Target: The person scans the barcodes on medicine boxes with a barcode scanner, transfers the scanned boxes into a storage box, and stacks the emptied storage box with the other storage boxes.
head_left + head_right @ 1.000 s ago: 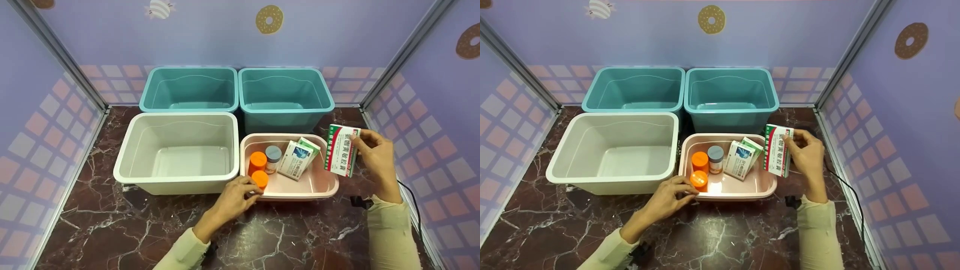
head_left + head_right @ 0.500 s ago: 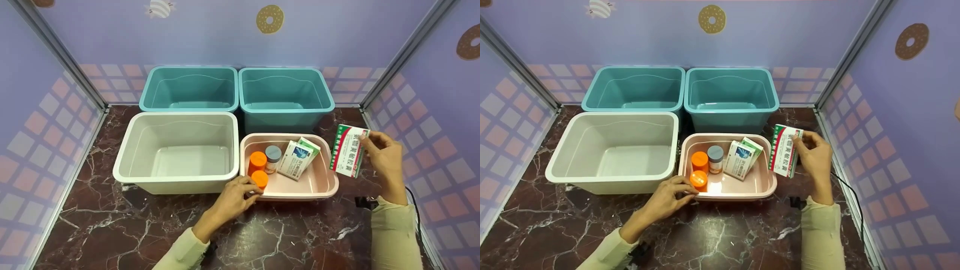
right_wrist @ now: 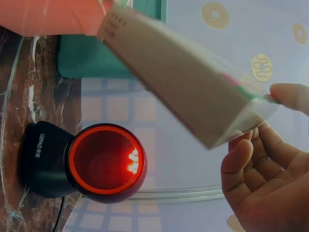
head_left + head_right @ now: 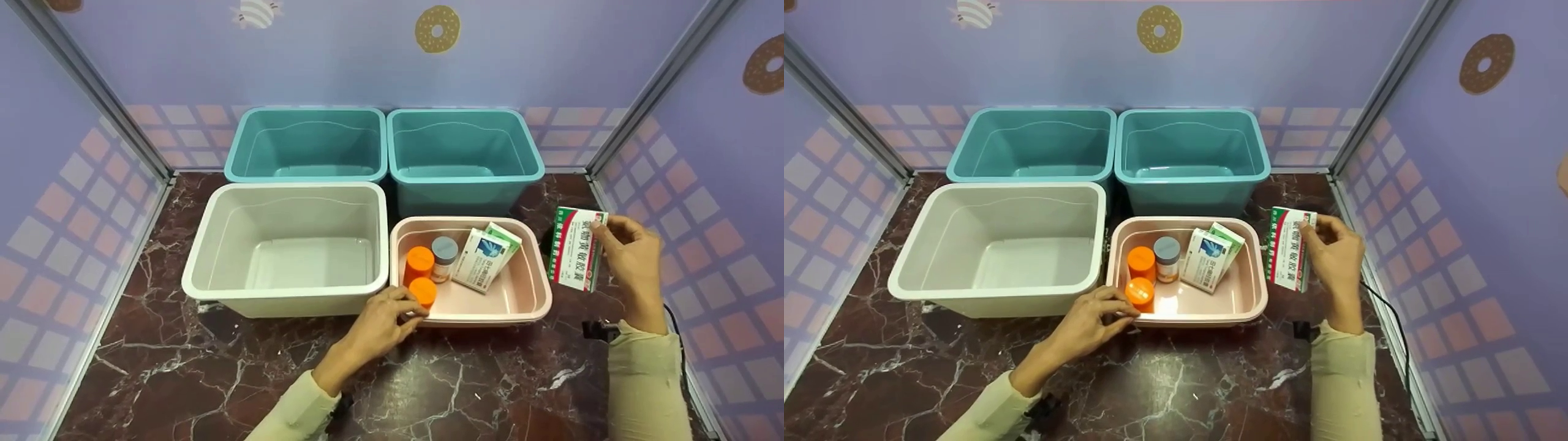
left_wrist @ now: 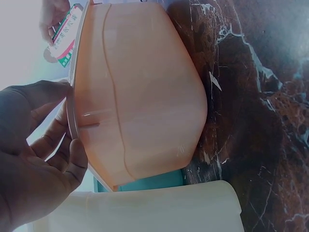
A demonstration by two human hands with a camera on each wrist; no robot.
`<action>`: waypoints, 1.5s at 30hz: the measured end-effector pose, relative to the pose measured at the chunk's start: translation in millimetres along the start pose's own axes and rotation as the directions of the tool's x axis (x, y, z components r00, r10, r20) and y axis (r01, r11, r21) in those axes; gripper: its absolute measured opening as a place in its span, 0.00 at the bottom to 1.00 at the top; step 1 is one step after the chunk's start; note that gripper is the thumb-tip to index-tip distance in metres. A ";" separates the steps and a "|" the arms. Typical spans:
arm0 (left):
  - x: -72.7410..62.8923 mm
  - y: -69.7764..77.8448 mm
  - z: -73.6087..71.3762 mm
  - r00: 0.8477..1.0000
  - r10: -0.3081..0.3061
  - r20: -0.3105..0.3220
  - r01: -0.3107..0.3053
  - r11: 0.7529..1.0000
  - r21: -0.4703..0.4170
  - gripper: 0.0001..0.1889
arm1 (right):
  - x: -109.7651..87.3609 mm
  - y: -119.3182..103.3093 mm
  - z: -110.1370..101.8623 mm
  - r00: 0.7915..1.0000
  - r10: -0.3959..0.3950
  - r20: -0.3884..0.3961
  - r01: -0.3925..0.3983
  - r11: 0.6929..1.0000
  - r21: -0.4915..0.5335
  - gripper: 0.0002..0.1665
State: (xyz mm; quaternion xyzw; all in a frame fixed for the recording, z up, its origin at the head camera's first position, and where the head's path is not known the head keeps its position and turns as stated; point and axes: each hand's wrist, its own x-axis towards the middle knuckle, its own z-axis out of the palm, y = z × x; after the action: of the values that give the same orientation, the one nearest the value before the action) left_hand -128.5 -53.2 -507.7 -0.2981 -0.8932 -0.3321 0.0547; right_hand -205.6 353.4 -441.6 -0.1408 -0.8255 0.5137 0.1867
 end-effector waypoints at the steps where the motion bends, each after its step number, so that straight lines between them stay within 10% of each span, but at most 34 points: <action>1: 0.1 0.1 0.0 1.000 -0.003 0.001 0.003 1.000 -0.002 0.05 | 0.0 0.7 0.2 1.000 -0.001 -0.002 0.001 1.000 -0.003 0.08; 45: 0.2 -0.2 0.4 1.000 0.006 -0.021 -0.006 1.000 -0.004 0.05 | 0.3 62.5 14.8 0.996 0.051 0.069 -0.038 0.984 -0.174 0.23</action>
State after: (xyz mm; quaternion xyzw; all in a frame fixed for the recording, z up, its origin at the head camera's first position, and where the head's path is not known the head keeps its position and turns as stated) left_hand -128.7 -53.0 -508.0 -0.2974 -0.8910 -0.3370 0.0644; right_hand -210.1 368.7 -503.8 -0.1558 -0.8699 0.4491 0.1318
